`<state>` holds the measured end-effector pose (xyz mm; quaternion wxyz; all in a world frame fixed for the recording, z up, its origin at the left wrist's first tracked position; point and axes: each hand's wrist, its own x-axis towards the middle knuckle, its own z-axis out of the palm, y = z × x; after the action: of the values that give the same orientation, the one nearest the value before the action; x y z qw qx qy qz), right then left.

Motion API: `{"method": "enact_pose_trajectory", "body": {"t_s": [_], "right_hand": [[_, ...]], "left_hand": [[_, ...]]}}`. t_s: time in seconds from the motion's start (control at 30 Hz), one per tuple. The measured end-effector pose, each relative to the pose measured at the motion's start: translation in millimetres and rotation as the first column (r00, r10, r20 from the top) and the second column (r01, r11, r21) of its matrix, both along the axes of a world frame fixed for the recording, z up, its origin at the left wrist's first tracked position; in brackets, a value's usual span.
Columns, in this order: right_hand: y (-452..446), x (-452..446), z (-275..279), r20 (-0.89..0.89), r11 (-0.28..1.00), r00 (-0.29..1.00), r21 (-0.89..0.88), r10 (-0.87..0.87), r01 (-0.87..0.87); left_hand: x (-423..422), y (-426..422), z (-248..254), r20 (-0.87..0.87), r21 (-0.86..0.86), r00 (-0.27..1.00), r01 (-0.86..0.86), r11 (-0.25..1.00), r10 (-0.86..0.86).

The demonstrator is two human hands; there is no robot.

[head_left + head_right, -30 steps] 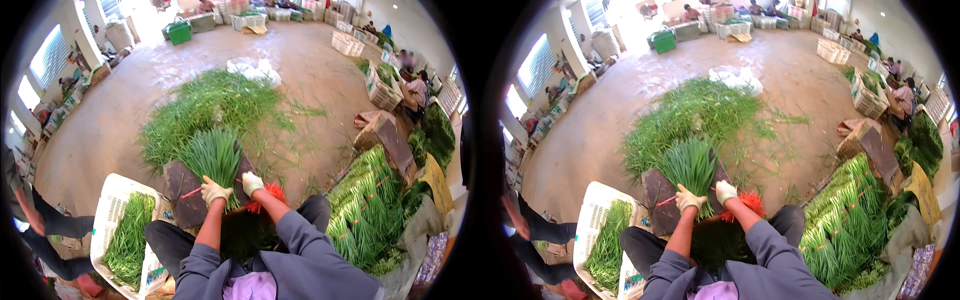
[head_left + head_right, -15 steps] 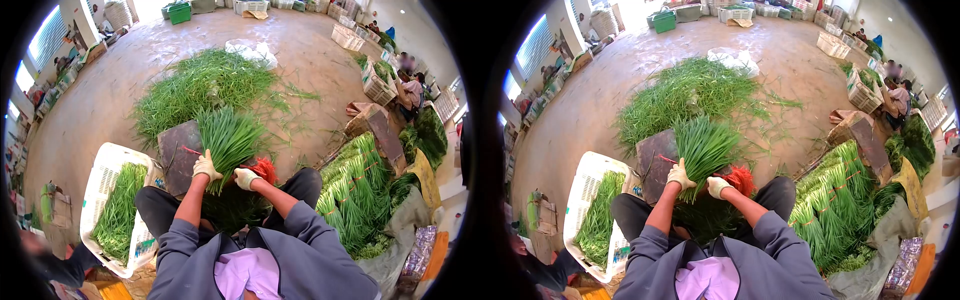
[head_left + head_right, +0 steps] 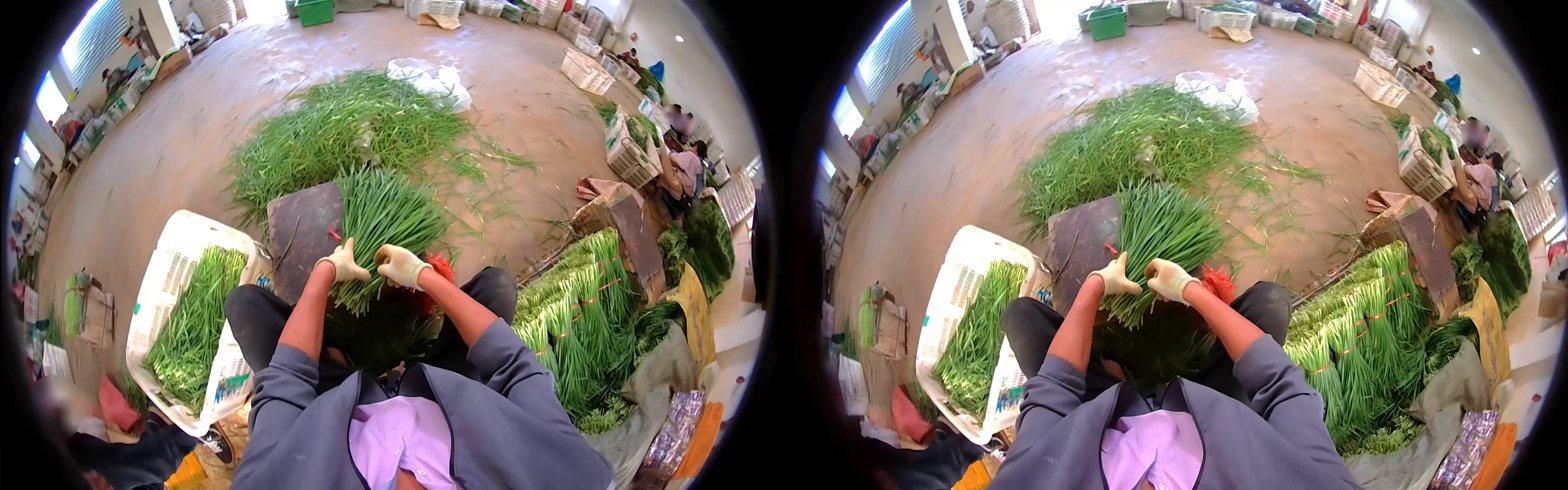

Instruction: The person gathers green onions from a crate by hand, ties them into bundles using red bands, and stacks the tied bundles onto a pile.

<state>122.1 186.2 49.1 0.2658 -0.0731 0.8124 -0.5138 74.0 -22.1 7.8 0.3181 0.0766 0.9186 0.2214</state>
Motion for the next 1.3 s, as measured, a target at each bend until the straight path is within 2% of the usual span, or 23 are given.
{"method": "enact_pose_trajectory", "body": {"t_s": [0.1,0.17,0.23,0.3,0.4,0.57,0.63,0.67,0.7,0.77,0.8,0.83,0.9,0.97,1.0,1.03,1.13,1.23,1.3], "right_hand": [[-1,-3,-1,0.022,0.999,1.0,-0.037,0.006,-0.005],[-2,-7,-10,0.034,0.999,0.999,-0.047,0.011,-0.009],[-2,-9,-21,-0.072,0.998,0.997,-0.066,-0.011,0.006],[-5,-14,-32,-0.103,0.996,0.994,-0.091,-0.025,0.015],[-12,-18,-42,-0.21,0.992,0.975,-0.12,-0.074,0.05],[-29,-27,-44,-0.14,0.985,0.988,-0.171,-0.064,0.039],[-31,-28,-37,-0.329,0.993,0.944,-0.114,-0.03,-0.008],[-27,-29,-29,-0.195,0.991,0.98,-0.132,-0.031,0.005],[-23,-30,-21,-0.121,0.987,0.992,-0.157,-0.029,0.01],[-11,-33,-11,-0.164,0.988,0.975,-0.046,-0.151,0.145],[-3,-35,-8,-0.374,0.967,0.901,0.04,-0.22,0.253],[2,-32,13,-0.172,0.929,0.917,0.028,-0.359,0.368],[19,-37,-20,-0.386,0.961,0.901,0.104,-0.198,0.256],[17,-28,-39,-0.541,0.983,0.84,0.173,0.042,0.062],[12,-23,-36,-0.356,0.995,0.934,0.102,0.039,-0.003],[6,-22,-36,-0.337,0.991,0.936,0.119,0.106,-0.069],[-10,-24,-40,-0.533,0.976,0.821,0.176,0.204,-0.128],[-16,-27,-47,-0.51,0.984,0.85,0.172,0.133,-0.05],[-15,-28,-50,-0.505,0.971,0.849,0.236,0.154,-0.035]], "left_hand": [[14,11,18,0.018,0.015,0.999,-0.036,0.999,0.036],[21,25,26,-0.035,-0.118,0.995,-0.101,0.988,0.098],[34,46,43,-0.079,-0.256,0.975,-0.221,0.941,0.207],[44,58,32,-0.208,-0.326,0.963,-0.236,0.916,0.173],[53,67,24,-0.326,-0.356,0.935,-0.259,0.898,0.14],[52,60,-2,-0.455,-0.281,0.878,-0.302,0.911,0.151],[51,63,0,-0.479,-0.273,0.859,-0.343,0.898,0.182],[50,63,6,-0.418,-0.261,0.885,-0.334,0.906,0.205],[50,62,-1,-0.461,-0.271,0.867,-0.342,0.9,0.191],[48,61,4,-0.441,-0.218,0.861,-0.375,0.901,0.252],[47,60,6,-0.416,-0.239,0.876,-0.366,0.899,0.246],[46,59,8,-0.414,-0.236,0.877,-0.363,0.901,0.245],[46,58,11,-0.403,-0.235,0.88,-0.365,0.901,0.251],[45,58,8,-0.402,-0.22,0.879,-0.363,0.906,0.255],[44,58,4,-0.416,-0.207,0.869,-0.376,0.903,0.267],[44,57,0,-0.429,-0.195,0.859,-0.389,0.9,0.279],[43,56,1,-0.409,-0.237,0.882,-0.353,0.905,0.237],[35,51,6,-0.367,-0.241,0.894,-0.358,0.902,0.256],[38,36,9,-0.274,-0.12,0.94,-0.244,0.962,0.204]]}}
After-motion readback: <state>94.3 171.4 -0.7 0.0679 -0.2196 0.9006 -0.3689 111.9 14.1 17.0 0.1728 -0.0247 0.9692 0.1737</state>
